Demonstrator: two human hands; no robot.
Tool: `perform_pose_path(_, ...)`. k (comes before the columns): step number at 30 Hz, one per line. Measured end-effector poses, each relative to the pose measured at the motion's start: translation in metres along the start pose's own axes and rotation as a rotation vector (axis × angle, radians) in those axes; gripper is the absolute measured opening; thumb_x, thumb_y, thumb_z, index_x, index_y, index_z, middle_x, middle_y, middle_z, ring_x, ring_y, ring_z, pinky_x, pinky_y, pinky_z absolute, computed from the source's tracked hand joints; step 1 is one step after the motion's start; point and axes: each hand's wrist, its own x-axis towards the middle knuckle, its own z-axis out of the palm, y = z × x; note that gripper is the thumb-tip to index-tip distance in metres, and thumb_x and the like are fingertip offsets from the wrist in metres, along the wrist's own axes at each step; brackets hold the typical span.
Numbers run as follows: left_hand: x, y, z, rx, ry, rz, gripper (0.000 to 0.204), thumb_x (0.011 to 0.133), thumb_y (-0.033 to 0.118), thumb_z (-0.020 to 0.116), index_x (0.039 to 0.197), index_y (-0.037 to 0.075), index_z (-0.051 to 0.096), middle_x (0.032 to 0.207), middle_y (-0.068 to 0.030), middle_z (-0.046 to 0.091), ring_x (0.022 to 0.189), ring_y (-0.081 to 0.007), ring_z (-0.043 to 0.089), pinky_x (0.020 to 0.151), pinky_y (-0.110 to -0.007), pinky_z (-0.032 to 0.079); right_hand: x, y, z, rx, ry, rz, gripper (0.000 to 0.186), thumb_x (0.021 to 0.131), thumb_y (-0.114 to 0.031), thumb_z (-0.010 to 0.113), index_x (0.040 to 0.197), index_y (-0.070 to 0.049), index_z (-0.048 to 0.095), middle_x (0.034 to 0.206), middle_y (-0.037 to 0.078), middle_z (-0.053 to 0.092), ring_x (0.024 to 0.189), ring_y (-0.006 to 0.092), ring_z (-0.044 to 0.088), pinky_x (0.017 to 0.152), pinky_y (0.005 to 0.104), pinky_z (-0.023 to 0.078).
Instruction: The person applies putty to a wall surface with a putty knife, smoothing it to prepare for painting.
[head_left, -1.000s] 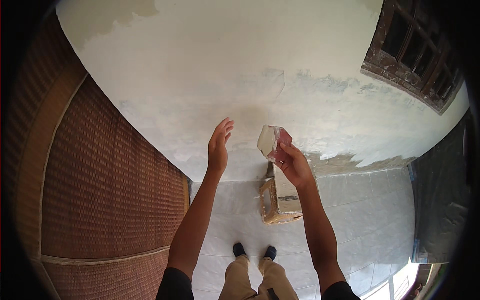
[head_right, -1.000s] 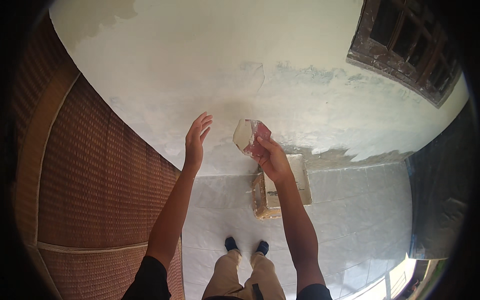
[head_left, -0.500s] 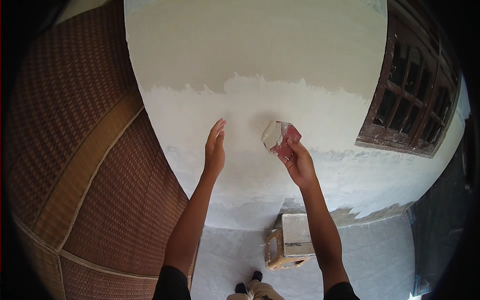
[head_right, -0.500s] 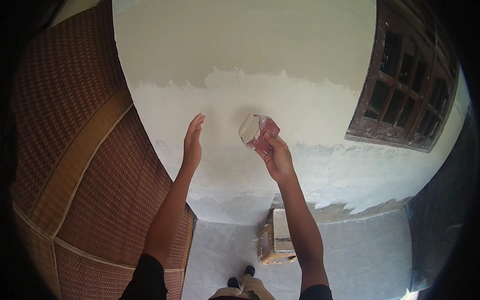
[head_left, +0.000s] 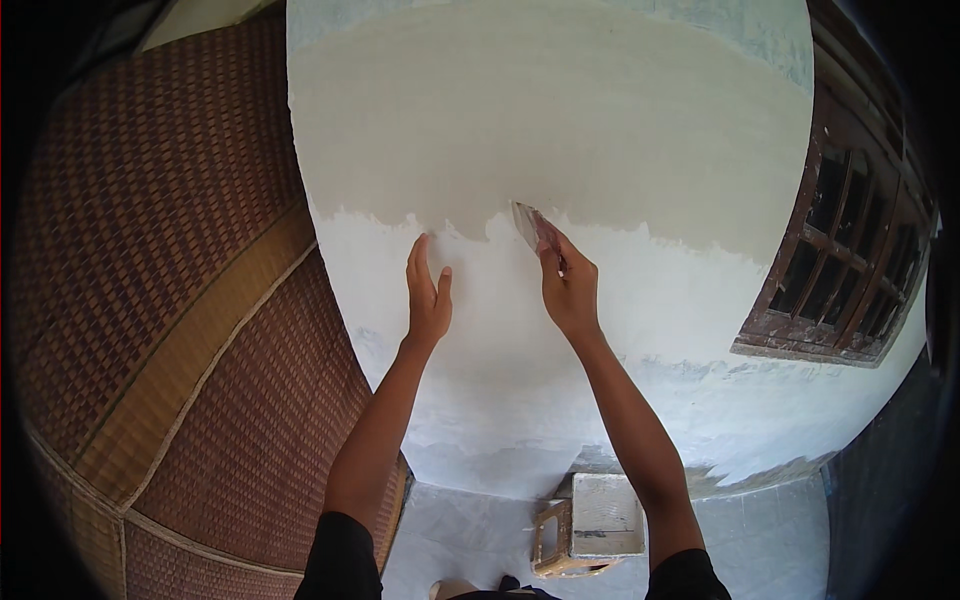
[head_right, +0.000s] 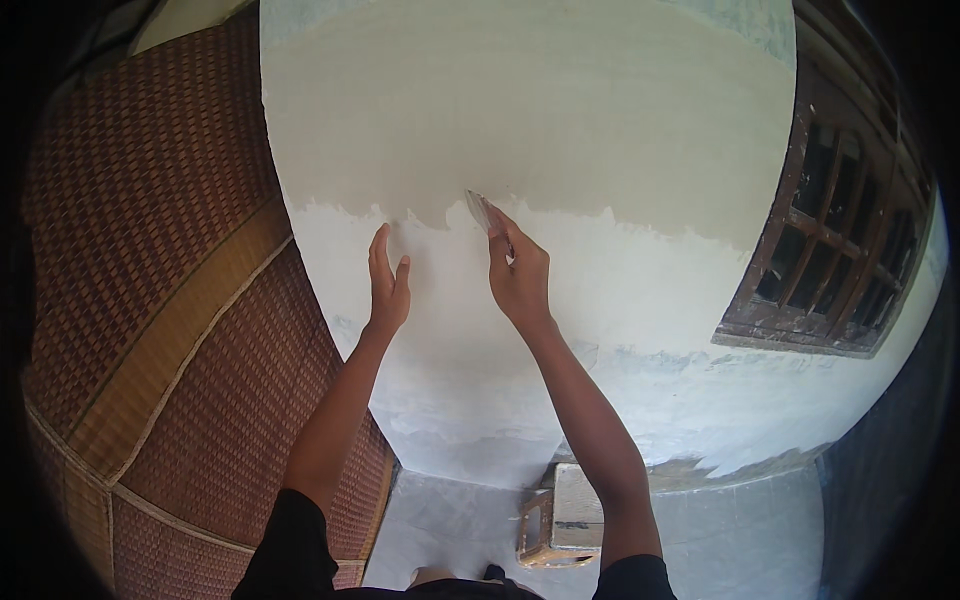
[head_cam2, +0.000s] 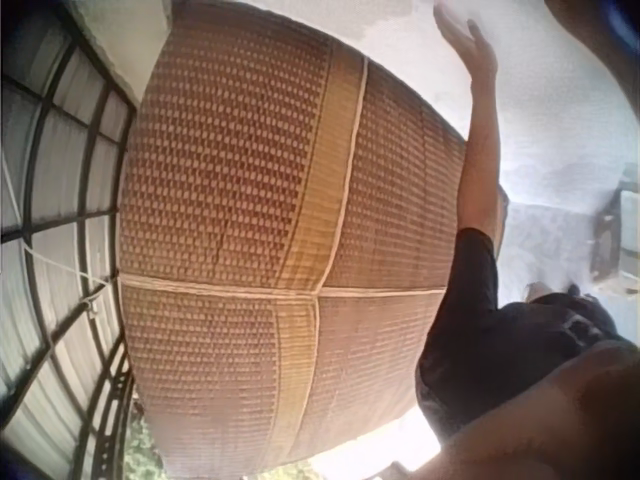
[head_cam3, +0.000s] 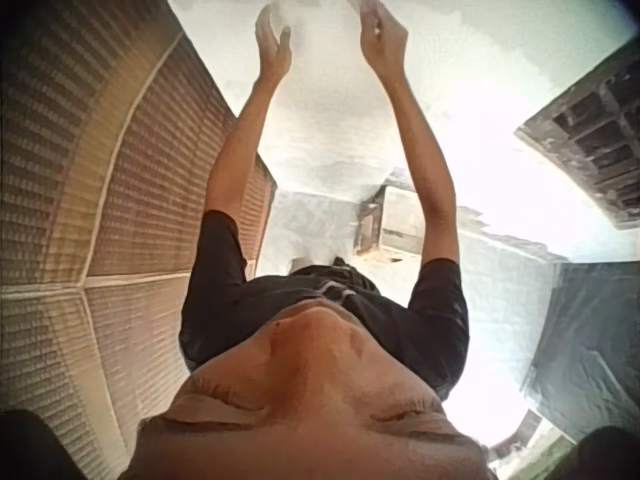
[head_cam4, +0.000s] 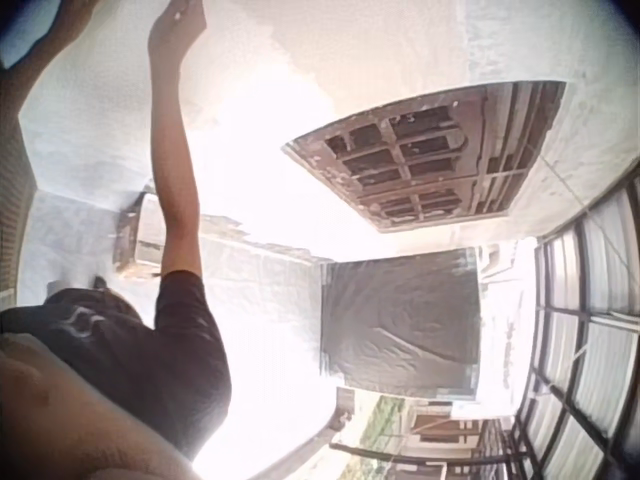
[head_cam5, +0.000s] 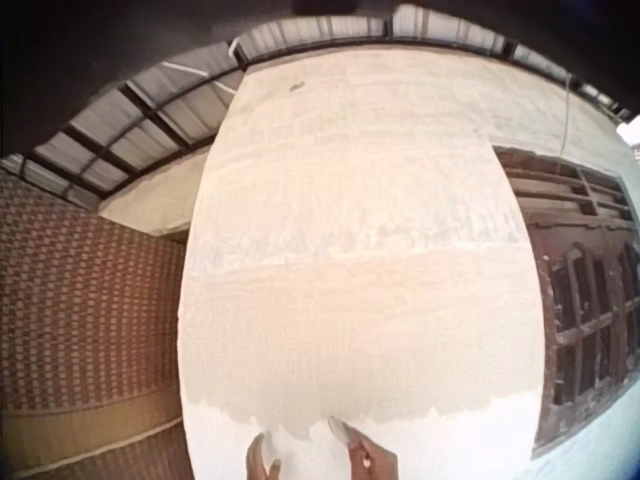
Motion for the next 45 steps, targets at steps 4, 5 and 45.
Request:
perform_pose_path(4, 0.007, -0.023, 0.006, 0.001, 0.002, 0.065, 0.056, 0.101, 0.016, 0.041, 0.150, -0.002, 0.020, 0.152, -0.0200, 0.026, 0.143, -0.0345, 0.023, 0.117, -0.046, 0.019, 0.009, 0.007, 0.021, -0.130, 0.113, -0.386, 0.038, 0.092, 0.005, 0.053, 0.128, -0.004, 0.059, 0.105, 0.015, 0.069, 0.088, 0.0205, 0.069, 0.079, 0.0298, 0.053)
perform_pose_path(5, 0.007, -0.027, 0.007, 0.032, 0.026, 0.087, 0.057, 0.100, 0.017, 0.042, 0.149, -0.003, 0.021, 0.151, -0.0209, 0.027, 0.141, -0.0358, 0.026, 0.116, -0.046, 0.021, 0.006, 0.007, 0.022, -0.172, 0.065, -0.348, 0.043, 0.087, 0.012, 0.053, 0.127, -0.003, 0.060, 0.116, 0.017, 0.067, 0.102, 0.0282, 0.067, 0.087, 0.0351, 0.053)
perform_pose_path(45, 0.002, -0.099, 0.031, 0.449, 0.058, 0.340, 0.056, 0.097, 0.024, 0.041, 0.144, -0.005, 0.036, 0.150, -0.0182, 0.037, 0.141, -0.0317, 0.032, 0.116, -0.051, 0.018, -0.009, 0.062, 0.079, -1.015, 0.115, -0.517, 0.050, 0.080, 0.004, 0.061, 0.128, -0.010, 0.063, 0.138, 0.006, 0.056, 0.126, 0.0323, 0.053, 0.094, 0.0420, 0.048)
